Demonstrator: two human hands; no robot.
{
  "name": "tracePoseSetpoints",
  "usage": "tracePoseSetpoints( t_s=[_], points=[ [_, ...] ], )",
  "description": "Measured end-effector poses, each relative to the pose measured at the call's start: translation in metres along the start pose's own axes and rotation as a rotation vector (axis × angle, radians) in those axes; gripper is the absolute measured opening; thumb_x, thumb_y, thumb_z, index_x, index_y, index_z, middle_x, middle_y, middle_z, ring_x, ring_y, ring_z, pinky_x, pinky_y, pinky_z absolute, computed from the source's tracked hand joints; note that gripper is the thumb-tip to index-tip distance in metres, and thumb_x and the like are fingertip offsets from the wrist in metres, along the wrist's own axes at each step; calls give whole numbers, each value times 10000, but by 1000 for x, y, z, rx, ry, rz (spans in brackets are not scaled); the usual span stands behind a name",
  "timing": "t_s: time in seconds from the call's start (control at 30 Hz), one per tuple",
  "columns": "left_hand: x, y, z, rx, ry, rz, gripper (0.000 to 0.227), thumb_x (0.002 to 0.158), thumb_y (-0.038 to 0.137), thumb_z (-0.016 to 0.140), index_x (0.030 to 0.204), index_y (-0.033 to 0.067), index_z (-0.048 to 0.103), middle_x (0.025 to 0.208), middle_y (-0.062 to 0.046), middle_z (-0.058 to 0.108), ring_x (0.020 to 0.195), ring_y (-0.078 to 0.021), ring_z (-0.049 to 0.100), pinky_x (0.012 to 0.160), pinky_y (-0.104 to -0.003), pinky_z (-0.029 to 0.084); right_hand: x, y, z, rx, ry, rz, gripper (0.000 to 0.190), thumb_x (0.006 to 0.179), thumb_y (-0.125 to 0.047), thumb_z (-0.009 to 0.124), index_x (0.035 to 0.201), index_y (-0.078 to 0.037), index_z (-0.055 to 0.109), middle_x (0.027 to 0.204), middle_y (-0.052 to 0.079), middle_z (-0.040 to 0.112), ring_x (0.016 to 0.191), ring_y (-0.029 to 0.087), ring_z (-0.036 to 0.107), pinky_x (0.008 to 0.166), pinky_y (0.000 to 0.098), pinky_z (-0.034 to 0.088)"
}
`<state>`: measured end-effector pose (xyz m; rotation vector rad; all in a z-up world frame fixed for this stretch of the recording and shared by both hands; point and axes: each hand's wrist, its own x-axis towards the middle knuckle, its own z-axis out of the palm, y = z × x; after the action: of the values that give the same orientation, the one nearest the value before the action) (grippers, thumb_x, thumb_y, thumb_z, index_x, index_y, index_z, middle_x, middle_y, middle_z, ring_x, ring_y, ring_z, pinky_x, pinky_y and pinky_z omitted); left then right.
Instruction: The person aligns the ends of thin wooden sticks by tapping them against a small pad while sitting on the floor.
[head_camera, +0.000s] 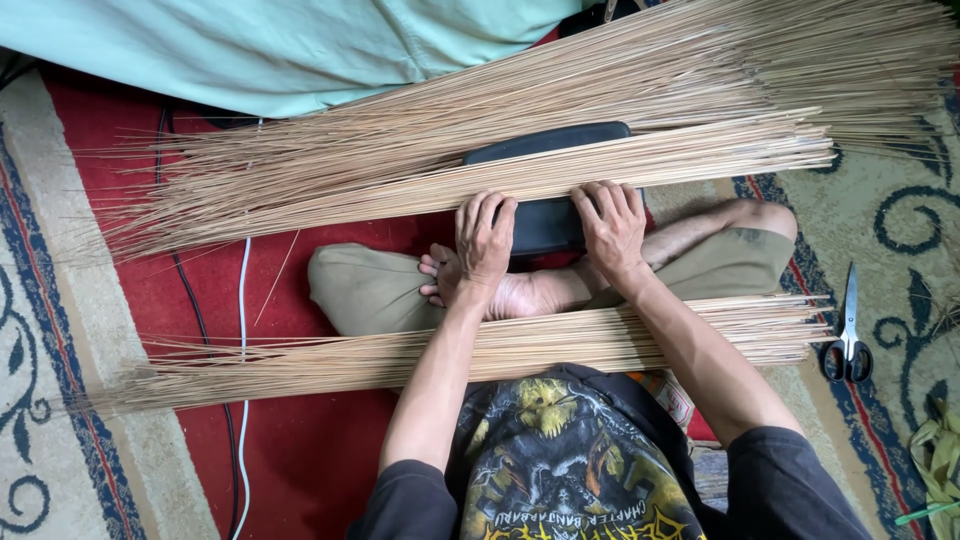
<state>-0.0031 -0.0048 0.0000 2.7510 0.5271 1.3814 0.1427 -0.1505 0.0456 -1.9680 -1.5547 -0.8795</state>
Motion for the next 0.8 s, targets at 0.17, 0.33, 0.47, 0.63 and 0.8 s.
tracePoseSetpoints(
  t_s=[0.17,0.33,0.47,0.63,0.8],
  points=[
    [6,4,-6,34,-5,3,64,1008,152,665,1038,127,716,1011,-42,643,1075,-242,660,947,-422,520,0,-1,-2,-47,-3,-2,174,1084,-133,566,1003,-109,718,957,67,617,952,245,654,904,386,483],
    [3,1,-10,68,-30,19,81,1013,170,658,1055,135,718,1019,-35,645,1078,-231,650,966,-434,499,-7,-1,-4,-112,-15,-12,142,1074,-162,607,988,-126,715,954,56,611,947,242,631,926,412,462],
    [6,3,-27,73,-76,70,148,1023,79,603,1117,134,703,1050,-45,627,1071,-236,645,980,-434,496,-7,-6,-13,-99,-46,-21,149,1079,-177,598,988,-134,707,940,46,595,935,231,617,929,409,444],
    [-5,3,-36,59,-103,78,183,1028,57,572,1144,131,692,1057,-49,618,1052,-233,636,989,-435,492,-17,-11,-17,-96,-65,-5,157,1080,-187,618,965,-136,713,906,40,603,904,227,622,936,416,445],
    [-16,4,-47,61,-142,109,176,1032,88,564,1132,142,699,1025,-37,614,985,-209,643,947,-403,514,-21,-20,-33,-45,-91,2,145,1078,-183,621,964,-131,693,889,53,588,882,235,616,925,419,439]
  ],
)
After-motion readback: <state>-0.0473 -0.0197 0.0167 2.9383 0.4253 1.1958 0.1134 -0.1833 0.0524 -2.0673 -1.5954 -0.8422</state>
